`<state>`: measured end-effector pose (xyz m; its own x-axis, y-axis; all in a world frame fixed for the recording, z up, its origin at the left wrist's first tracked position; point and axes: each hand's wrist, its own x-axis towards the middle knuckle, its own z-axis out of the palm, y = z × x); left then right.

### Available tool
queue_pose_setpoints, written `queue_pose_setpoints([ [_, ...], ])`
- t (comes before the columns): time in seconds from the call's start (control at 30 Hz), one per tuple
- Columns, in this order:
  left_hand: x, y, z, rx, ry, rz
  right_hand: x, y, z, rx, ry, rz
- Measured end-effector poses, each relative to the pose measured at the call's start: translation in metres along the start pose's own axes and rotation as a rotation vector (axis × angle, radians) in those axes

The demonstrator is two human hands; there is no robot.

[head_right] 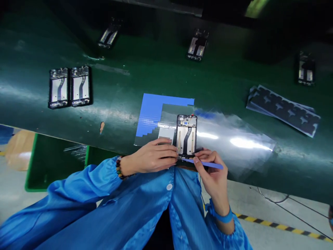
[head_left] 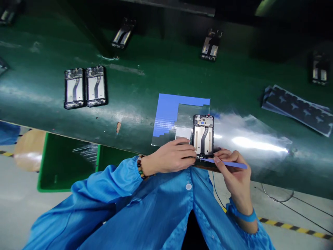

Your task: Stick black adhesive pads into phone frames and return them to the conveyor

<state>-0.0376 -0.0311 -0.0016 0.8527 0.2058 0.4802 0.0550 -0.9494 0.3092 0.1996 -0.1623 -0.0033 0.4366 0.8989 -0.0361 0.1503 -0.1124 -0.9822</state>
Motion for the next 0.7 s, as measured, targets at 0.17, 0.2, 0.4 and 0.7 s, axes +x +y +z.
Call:
queue_pose_setpoints([
  [0.17,-0.002,0.0,0.001,0.009,-0.05,-0.011,0.002,0.0,-0.001,-0.016,-0.021,-0.011],
  [0.2,-0.002,0.001,0.002,0.015,-0.058,-0.016,0.002,0.001,-0.001,-0.015,-0.024,-0.009],
  [0.4,-0.001,0.004,0.003,0.037,-0.046,-0.024,0.0,0.002,0.0,0.007,-0.027,-0.026],
  [0.7,-0.001,0.008,0.005,-0.01,-0.04,-0.075,0.084,-0.03,-0.075,-0.238,0.469,-0.364],
])
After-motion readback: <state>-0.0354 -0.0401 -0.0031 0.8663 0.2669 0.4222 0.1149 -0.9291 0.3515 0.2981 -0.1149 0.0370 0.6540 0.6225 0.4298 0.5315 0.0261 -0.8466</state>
